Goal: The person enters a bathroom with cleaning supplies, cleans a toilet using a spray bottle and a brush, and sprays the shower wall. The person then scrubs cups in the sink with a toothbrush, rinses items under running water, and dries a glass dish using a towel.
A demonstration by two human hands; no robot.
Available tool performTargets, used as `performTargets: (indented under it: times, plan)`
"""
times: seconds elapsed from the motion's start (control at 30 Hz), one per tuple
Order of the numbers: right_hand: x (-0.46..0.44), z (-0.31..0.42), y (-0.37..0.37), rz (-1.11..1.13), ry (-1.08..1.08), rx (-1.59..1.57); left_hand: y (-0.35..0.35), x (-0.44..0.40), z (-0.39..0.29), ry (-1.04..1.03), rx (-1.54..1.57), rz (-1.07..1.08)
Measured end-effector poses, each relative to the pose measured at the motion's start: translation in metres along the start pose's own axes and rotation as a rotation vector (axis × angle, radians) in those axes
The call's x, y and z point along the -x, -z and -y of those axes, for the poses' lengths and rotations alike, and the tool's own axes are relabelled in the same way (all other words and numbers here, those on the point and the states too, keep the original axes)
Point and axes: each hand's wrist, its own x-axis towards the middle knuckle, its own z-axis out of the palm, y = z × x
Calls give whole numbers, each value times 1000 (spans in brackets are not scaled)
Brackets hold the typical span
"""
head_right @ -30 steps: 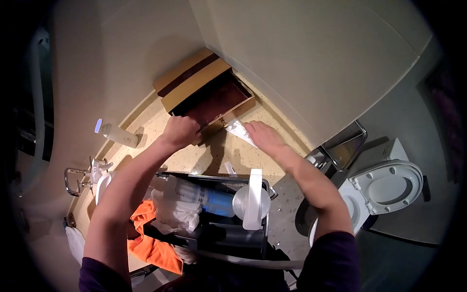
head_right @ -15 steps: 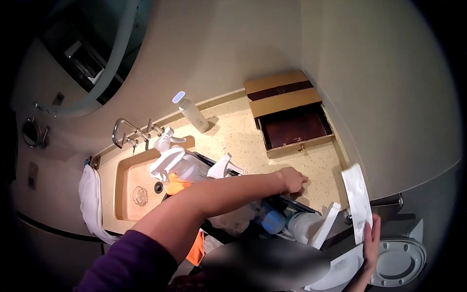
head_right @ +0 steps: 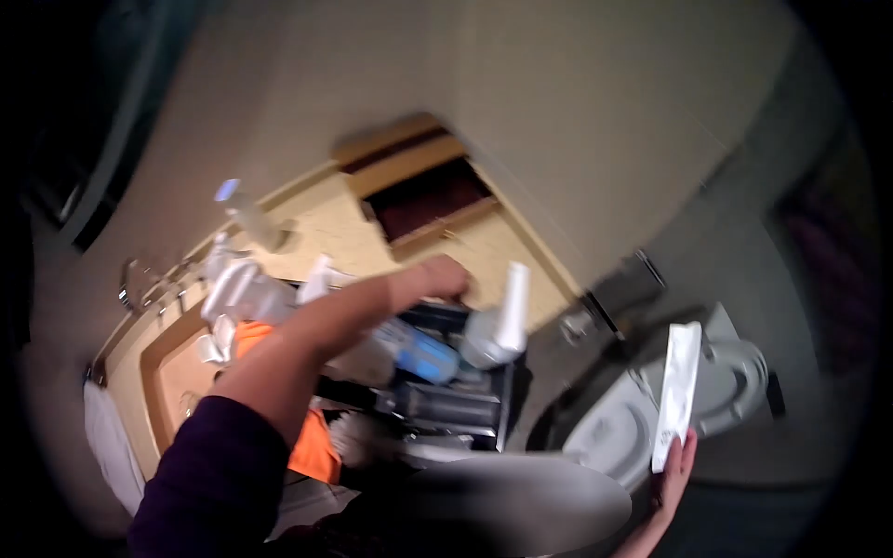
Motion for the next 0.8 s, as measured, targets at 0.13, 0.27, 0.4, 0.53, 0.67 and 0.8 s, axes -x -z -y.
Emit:
performTargets:
  times: [0.13,0.27,0.4,0.53,0.67,0.8]
  plan:
    - [53,15,22,-36,-5,-284,15,25,9,99,178,-45]
    - [86,-49,50,-427,-220,-733,98,36,5,450,673,-517]
    - [104,-53,42,-108,-188,-937,204,53,-25,222,1006,-858]
    - [94,-5,15,100,-219,-1005,253,65,-227,156,1081,-381]
    - [61,12,28,505,-108,-489,193,-24,-357,-88,829,-128]
    - [14,-27,107,309,-200,62,135,-135,-457,-14,886,83]
